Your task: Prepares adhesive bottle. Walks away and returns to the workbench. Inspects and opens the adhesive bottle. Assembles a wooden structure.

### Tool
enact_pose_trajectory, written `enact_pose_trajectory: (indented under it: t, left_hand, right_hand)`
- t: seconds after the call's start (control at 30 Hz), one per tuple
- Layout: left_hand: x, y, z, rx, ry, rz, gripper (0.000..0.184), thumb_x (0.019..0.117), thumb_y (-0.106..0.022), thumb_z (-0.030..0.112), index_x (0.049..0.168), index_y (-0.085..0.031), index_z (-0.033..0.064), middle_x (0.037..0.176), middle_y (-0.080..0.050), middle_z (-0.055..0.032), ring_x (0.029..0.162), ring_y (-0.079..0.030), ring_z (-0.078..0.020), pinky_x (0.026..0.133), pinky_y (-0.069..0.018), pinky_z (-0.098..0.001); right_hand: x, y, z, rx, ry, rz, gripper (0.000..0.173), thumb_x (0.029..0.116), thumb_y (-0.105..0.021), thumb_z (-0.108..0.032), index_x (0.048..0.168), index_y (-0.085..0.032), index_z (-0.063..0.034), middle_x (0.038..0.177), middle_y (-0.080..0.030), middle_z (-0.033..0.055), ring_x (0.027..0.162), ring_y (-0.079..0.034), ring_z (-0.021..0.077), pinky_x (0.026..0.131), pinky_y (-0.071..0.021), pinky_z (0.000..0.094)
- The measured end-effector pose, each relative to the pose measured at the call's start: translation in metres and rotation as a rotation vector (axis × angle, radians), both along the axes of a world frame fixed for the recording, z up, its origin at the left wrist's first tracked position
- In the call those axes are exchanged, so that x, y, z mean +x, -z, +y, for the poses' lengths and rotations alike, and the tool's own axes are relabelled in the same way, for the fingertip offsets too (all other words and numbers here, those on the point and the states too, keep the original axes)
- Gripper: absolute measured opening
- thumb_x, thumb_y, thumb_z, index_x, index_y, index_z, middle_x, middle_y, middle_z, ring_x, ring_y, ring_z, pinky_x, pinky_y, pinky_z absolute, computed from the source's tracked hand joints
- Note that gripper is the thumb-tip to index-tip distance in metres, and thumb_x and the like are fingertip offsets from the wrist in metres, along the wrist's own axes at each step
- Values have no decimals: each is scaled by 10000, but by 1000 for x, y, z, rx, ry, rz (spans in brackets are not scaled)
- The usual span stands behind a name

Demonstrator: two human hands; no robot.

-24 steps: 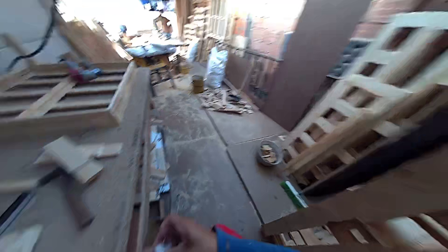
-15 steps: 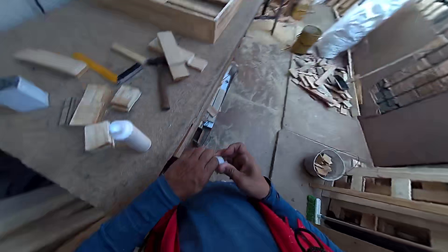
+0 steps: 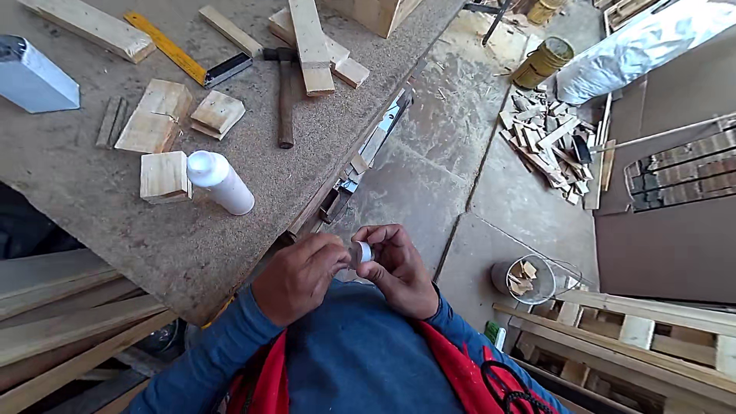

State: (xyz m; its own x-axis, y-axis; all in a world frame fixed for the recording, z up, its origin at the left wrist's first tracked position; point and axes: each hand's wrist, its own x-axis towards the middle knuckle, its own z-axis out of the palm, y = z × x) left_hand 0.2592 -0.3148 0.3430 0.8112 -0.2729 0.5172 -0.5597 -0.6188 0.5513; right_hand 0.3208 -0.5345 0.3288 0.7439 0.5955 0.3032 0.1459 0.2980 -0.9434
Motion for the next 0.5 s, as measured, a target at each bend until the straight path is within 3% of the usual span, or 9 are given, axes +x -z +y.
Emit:
enact_pose_trajectory:
  t: [0.2,0.33,0.4,0.5]
  left_hand:
    - [25,-15,7,278,123,-84,117,989,-617,97,1037,-717,61,1032,-704,-95,995,-703,-212,821,-614,-327]
    - [27,-12,1,348,145,-23,109,978,-605,89,1024,-695,49,1017,-678,-105,965,-691,-234,789,-609,-347]
    - [24,-8,-3,324,146,64,96,973,-586,103,1000,-668,62,980,-642,-87,922,-673,-221,752,-603,-342]
    - [18,-1,5,97,209,257,145,1018,-547,200,971,-653,112,974,-619,-6,909,-635,-112,771,-579,-275]
  right_hand:
    - [1,-4,2,-15,-26,20,400,929,-740,-85,1240,-492,-39,1179,-645,161,974,-695,248,840,-612,409]
    - [-3,0,2,36,21,10,370,918,-732,-31,1205,-500,-50,1184,-632,154,954,-690,232,827,-612,394]
    - [-6,2,1,43,35,21,363,921,-724,-21,1200,-493,-53,1186,-633,160,960,-693,238,825,-611,396]
    - [-5,-2,-2,24,72,-22,376,918,-741,-56,1210,-503,-58,1210,-616,149,994,-680,231,838,-610,388]
